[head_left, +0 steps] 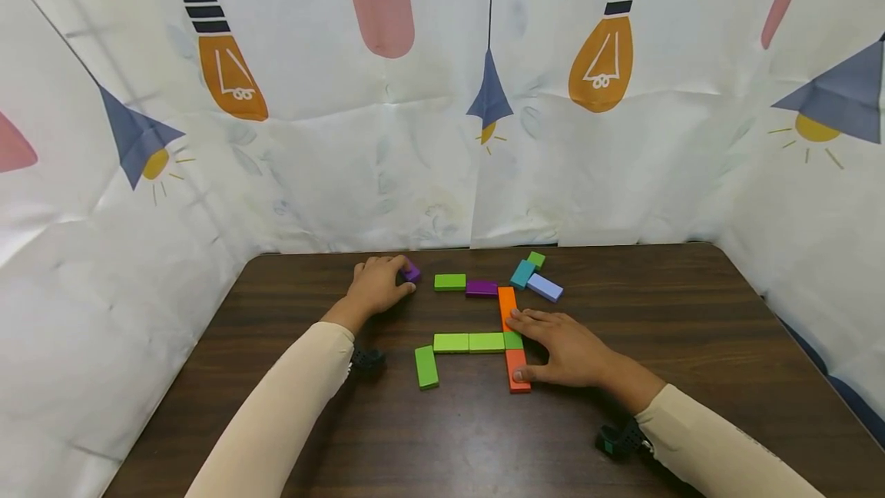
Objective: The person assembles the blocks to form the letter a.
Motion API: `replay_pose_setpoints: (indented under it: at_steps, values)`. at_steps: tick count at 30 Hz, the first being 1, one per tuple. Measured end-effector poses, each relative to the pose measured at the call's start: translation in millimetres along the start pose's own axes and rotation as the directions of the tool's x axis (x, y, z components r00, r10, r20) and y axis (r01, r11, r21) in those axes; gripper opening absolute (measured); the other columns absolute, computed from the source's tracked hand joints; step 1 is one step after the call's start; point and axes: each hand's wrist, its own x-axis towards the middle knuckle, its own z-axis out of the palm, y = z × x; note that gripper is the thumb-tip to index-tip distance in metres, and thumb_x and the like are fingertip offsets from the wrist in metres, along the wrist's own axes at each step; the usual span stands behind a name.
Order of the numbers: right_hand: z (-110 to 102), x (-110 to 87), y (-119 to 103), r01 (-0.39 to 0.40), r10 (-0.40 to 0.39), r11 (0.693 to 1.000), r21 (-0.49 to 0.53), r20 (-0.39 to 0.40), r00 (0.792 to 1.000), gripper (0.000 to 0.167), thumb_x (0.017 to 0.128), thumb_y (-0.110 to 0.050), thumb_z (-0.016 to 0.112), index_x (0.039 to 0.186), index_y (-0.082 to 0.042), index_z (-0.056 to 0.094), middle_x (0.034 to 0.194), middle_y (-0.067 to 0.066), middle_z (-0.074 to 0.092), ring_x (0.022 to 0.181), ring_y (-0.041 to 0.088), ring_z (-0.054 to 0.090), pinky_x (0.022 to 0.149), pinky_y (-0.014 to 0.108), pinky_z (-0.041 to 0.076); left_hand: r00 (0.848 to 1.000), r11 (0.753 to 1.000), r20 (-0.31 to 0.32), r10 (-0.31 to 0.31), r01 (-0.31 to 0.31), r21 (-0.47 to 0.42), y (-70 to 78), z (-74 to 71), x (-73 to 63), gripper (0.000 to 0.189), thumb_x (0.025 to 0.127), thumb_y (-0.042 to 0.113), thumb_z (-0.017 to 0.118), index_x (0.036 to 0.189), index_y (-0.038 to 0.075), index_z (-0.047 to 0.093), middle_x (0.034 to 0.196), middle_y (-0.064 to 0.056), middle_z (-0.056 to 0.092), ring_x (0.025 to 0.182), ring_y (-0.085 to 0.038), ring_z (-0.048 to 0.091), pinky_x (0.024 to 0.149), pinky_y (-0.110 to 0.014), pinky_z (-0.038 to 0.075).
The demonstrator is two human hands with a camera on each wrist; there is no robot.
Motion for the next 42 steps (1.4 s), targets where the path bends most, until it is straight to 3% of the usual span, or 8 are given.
replay_pose_setpoints:
  at_steps: [9,16,19,27,34,42]
  values:
    - [0,0.7,-1,0.000,0.000,1.000,0.005,-0.007,1.000,0.092,0.090,-0.078,0.053,0.158,-0.017,0.043,0.159,0.000,0.042,0.146,0.028,0.038,0.114,0.060,0.030,0.998,1.000,-0.061,-0.018,0.019,0.022,-1.6,2.9,-2.3,0.040,0.096,0.040,0.070,0.122,0.011,0.060,0.108,-0.007,0.066,0.108,-0.034,0.060,0.094,-0.056,0.039]
    - [0,1.1,-1,0.000,0.000,1.000,0.007,-0.003,1.000,0.092,0.090,-0.078,0.054,0.158,-0.017,0.043,0.159,0.000,0.042,0.147,0.028,0.038,0.114,0.060,0.030,0.994,1.000,-0.111,-0.009,0.009,0.000,-5.1,3.7,-15.2,0.063,0.091,0.046,0.072,0.139,0.008,0.057,0.118,-0.011,0.067,0.109,-0.034,0.060,0.095,-0.054,0.044]
    - [0,1.3,-1,0.001,-0.001,1.000,0.003,-0.002,1.000,0.092,0.090,-0.077,0.054,0.158,-0.017,0.043,0.159,0.000,0.042,0.147,0.028,0.038,0.115,0.059,0.030,0.988,1.000,-0.157,0.001,-0.005,-0.027,-5.9,4.0,-23.9,0.061,0.091,0.049,0.072,0.135,0.009,0.060,0.117,-0.010,0.068,0.109,-0.034,0.060,0.095,-0.054,0.044]
    - [-2,0.8,-1,0.000,0.000,1.000,0.006,0.003,1.000,0.091,0.090,-0.076,0.055,0.158,-0.015,0.043,0.160,0.001,0.042,0.147,0.029,0.038,0.115,0.060,0.030,0.964,0.993,-0.243,0.112,-0.114,0.006,3.1,8.5,-48.8,0.045,0.088,0.054,0.075,0.107,0.014,0.066,0.103,-0.002,0.069,0.105,-0.031,0.061,0.090,-0.052,0.045]
    - [-4,0.4,-2,0.003,-0.003,1.000,0.003,0.000,1.000,0.091,0.090,-0.075,0.056,0.157,-0.015,0.043,0.159,0.001,0.042,0.147,0.028,0.038,0.115,0.059,0.030,0.939,0.981,-0.286,0.190,-0.196,0.009,17.1,9.8,-71.9,0.045,0.085,0.054,0.078,0.100,0.014,0.064,0.102,-0.001,0.067,0.105,-0.029,0.061,0.090,-0.050,0.046]
    - [-4,0.3,-3,0.000,0.000,1.000,0.004,0.008,1.000,0.091,0.090,-0.076,0.055,0.157,-0.015,0.043,0.159,0.001,0.042,0.147,0.028,0.037,0.114,0.060,0.030,0.897,0.958,-0.342,0.279,-0.285,0.034,30.7,6.3,-96.4,0.044,0.081,0.051,0.083,0.097,0.016,0.062,0.101,0.002,0.065,0.102,-0.026,0.061,0.089,-0.050,0.046]
